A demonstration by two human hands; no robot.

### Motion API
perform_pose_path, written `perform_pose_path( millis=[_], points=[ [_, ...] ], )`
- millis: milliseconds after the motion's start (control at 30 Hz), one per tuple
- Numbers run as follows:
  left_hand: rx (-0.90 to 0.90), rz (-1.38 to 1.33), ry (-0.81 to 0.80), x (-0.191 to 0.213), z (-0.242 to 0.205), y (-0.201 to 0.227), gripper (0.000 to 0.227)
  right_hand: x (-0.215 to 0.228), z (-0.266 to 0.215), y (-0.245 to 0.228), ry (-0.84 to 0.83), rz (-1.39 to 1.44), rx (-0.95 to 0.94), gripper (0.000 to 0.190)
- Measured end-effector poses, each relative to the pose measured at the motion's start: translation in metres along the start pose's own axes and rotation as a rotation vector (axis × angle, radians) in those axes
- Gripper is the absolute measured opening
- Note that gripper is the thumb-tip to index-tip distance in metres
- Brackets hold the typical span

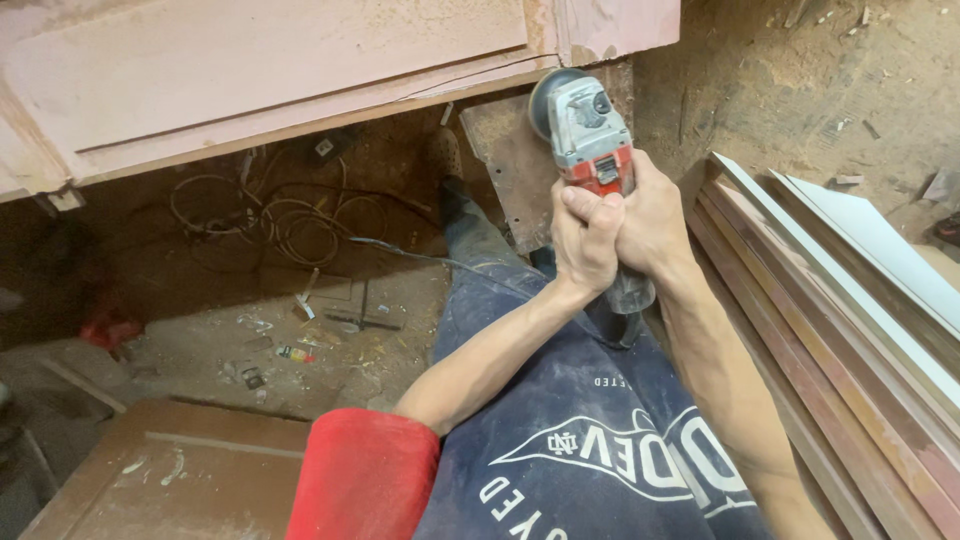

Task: The person hammers a wooden trim piece onto a pink door, then uses a circular saw to cut the door edge and an angle grinder to smooth the cut. The person also uses a chisel to remove material from the door frame.

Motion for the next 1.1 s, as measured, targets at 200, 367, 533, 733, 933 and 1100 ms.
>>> perform_pose_path(
  millis=[200, 367, 533, 733, 933, 1100],
  points=[
    [-0.040, -0.041, -0.039, 0.013, 0.001, 0.013, 0.050, -0.009, -0.004, -0.005, 0.022, -0.047, -0.021, 0.059],
    [0.075, 0.060, -0.053, -0.012, -0.001, 0.013, 0.061, 0.012, -0.006, 0.003, 0.041, -0.023, -0.039, 0.050],
    [0.139, 0.025, -0.053, -0.022, -0.003, 0.011, 0.075, 0.015, -0.005, 0.005, -0.002, 0.144, -0.040, 0.044],
    [0.116, 0.089, -0.051, -0.023, -0.002, 0.008, 0.067, 0.017, -0.006, 0.007, 0.033, 0.218, -0.082, 0.041],
    [0.130, 0.097, -0.082, -0.032, -0.003, 0.002, 0.072, 0.026, -0.008, 0.006, 0.053, 0.162, -0.026, 0.039],
    [0.113, 0.069, -0.099, -0.033, 0.000, -0.001, 0.071, 0.026, -0.007, 0.008, 0.077, 0.113, 0.005, 0.040]
  ],
)
Point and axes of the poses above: each hand's wrist, its own z-axis towards the middle knuckle, its own x-axis out of the back of the hand, y = z × x, the point moved 9 cm from there along z, towards the middle knuckle, and after that the axes turned 1 degree about -y, right-handed, at the moved point
